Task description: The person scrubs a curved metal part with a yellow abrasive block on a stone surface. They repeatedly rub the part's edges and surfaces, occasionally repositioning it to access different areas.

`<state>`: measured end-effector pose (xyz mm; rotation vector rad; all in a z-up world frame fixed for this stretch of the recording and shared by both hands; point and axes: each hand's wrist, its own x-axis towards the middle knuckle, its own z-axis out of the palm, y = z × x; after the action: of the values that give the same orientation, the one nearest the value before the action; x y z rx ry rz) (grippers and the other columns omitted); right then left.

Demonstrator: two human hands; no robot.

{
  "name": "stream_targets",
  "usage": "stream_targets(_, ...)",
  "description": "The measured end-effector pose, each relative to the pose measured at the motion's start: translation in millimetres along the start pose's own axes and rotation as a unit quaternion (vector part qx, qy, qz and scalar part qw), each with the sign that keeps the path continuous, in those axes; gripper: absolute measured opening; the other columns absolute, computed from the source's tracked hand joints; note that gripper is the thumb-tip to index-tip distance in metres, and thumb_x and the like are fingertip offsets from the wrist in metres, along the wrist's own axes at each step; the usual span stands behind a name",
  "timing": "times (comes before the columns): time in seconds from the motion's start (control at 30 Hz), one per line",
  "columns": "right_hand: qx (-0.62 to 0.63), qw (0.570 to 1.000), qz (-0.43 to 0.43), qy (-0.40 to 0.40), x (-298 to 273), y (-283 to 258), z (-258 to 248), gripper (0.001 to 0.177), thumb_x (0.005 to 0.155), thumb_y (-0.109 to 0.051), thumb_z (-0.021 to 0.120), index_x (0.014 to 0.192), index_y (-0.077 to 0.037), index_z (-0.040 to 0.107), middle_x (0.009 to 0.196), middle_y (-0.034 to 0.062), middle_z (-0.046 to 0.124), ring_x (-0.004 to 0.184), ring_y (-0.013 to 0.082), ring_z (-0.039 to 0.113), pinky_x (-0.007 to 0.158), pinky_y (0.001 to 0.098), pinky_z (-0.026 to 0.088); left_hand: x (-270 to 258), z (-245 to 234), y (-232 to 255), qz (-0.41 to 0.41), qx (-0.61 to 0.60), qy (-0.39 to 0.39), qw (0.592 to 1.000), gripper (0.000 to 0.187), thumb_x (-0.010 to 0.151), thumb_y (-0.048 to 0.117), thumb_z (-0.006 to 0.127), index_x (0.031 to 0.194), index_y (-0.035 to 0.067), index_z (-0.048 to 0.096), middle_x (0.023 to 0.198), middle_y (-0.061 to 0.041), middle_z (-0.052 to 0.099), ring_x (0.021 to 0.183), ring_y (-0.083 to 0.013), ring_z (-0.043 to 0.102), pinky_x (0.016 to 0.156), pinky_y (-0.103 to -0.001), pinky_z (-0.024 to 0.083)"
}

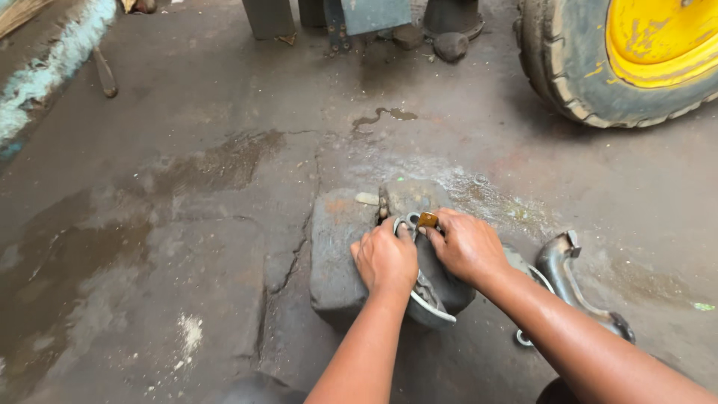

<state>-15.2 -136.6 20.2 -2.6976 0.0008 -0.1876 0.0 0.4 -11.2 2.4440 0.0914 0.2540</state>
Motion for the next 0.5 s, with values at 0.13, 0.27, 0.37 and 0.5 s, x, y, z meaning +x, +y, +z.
stream_targets(0.13, -0.002, 1.000, -0.005, 0.009, -1.8, -1.6, 3.1, 0.024, 0.090, -0.031, 0.064, 0.104, -0.013, 0.072, 0.102, 0.0108, 0.074, 0.096, 0.0379, 0.068, 0.079, 0.0503, 0.053, -4.8, -2.2, -0.1, -0.012, -0.007, -0.002, 1.000, 0.028, 0.093, 0.031, 0.061, 0.110, 0.014, 0.075, 0.104, -0.010, 0.076, 0.105, -0.0283, 0.066, 0.097, -0.044, 0.040)
stream_targets(0.27, 0.010, 1.000, -0.003, 0.014, -0.5, 0.5, -1.4, 0.024, 0.090, -0.032, 0.066, 0.101, -0.012, 0.073, 0.102, 0.0112, 0.074, 0.095, 0.0383, 0.068, 0.078, 0.0510, 0.053, -3.0, 0.0, 3.9, -0.007, 0.002, 0.001, 1.000, 0.030, 0.091, 0.031, 0.062, 0.112, 0.013, 0.075, 0.105, -0.012, 0.075, 0.104, -0.0302, 0.066, 0.097, -0.044, 0.040)
stream_targets(0.37, 0.017, 1.000, -0.002, 0.008, -2.4, -1.4, 5.0, 0.024, 0.091, -0.033, 0.065, 0.103, -0.013, 0.073, 0.099, 0.0111, 0.074, 0.093, 0.0383, 0.069, 0.078, 0.0505, 0.053, -2.2, -2.1, -2.4, -0.027, 0.016, -0.026, 0.999, 0.029, 0.095, 0.032, 0.060, 0.112, 0.014, 0.075, 0.106, -0.013, 0.075, 0.107, -0.0308, 0.065, 0.099, -0.044, 0.041)
stream_targets(0.5, 0.007, 1.000, 0.003, 0.011, 3.7, 3.8, 1.5, 0.025, 0.087, -0.034, 0.067, 0.100, -0.013, 0.074, 0.099, 0.0108, 0.074, 0.091, 0.0389, 0.069, 0.075, 0.0517, 0.053, 1.9, -4.3, 4.9, -0.019, -0.005, -0.015, 1.000, 0.032, 0.092, 0.032, 0.063, 0.114, 0.012, 0.074, 0.107, -0.016, 0.074, 0.106, -0.0315, 0.065, 0.098, -0.045, 0.039)
